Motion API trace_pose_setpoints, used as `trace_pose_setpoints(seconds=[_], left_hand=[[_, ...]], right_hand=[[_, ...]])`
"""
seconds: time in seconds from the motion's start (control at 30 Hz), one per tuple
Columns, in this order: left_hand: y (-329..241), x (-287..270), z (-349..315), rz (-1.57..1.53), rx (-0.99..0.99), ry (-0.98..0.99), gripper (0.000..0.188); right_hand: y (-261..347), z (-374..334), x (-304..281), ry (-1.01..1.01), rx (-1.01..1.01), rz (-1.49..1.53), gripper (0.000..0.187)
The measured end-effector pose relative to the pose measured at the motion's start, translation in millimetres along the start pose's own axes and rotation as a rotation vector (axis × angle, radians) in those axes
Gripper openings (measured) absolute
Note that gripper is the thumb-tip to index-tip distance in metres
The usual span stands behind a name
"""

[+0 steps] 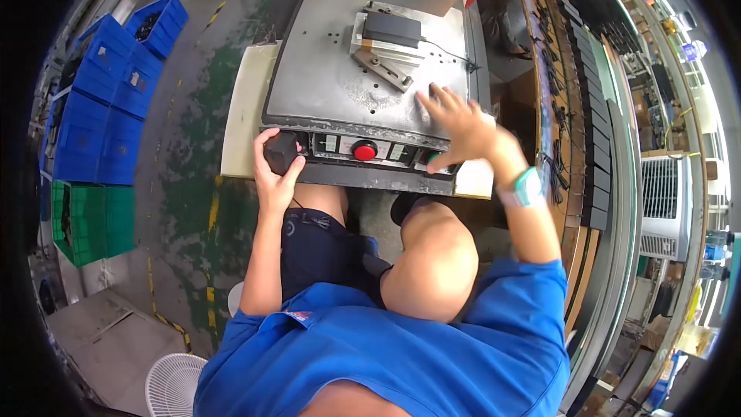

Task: Operate an industrial press machine to process or test electronic component housings.

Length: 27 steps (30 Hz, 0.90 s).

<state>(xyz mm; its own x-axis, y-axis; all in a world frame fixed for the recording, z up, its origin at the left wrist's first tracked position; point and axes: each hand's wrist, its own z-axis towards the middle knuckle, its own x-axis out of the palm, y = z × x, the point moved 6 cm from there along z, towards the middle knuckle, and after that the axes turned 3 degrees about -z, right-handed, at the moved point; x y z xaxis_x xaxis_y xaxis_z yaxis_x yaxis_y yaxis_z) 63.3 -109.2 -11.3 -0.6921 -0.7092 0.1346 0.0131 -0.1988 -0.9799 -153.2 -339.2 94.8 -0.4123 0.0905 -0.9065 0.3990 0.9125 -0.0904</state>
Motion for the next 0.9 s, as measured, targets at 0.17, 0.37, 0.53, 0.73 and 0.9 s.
trace_pose_setpoints(seconds=[0.17,0.37,0.53,0.73,0.9], left_hand=[[-40,37,3,-0.211,-0.137,0.129,0.06],[-119,160,13,-0.118,0.137,0.417,0.06],[-160,185,-54,-0.023,0.205,0.669,0.081],[-171,205,-155,0.671,0.7,0.996,0.065],[-163,193,-144,0.444,0.625,0.876,0.052]], right_hand=[[14,-42,16,-0.495,0.076,0.034,0.115],[87,-31,-14,-0.345,-0.472,1.797,0.052],[-57,-170,-37,-0.963,-0.102,0.948,0.034],[-224,-473,50,-0.999,1.204,0.144,0.042],[-233,-679,219,-0.541,1.763,0.192,0.046]])
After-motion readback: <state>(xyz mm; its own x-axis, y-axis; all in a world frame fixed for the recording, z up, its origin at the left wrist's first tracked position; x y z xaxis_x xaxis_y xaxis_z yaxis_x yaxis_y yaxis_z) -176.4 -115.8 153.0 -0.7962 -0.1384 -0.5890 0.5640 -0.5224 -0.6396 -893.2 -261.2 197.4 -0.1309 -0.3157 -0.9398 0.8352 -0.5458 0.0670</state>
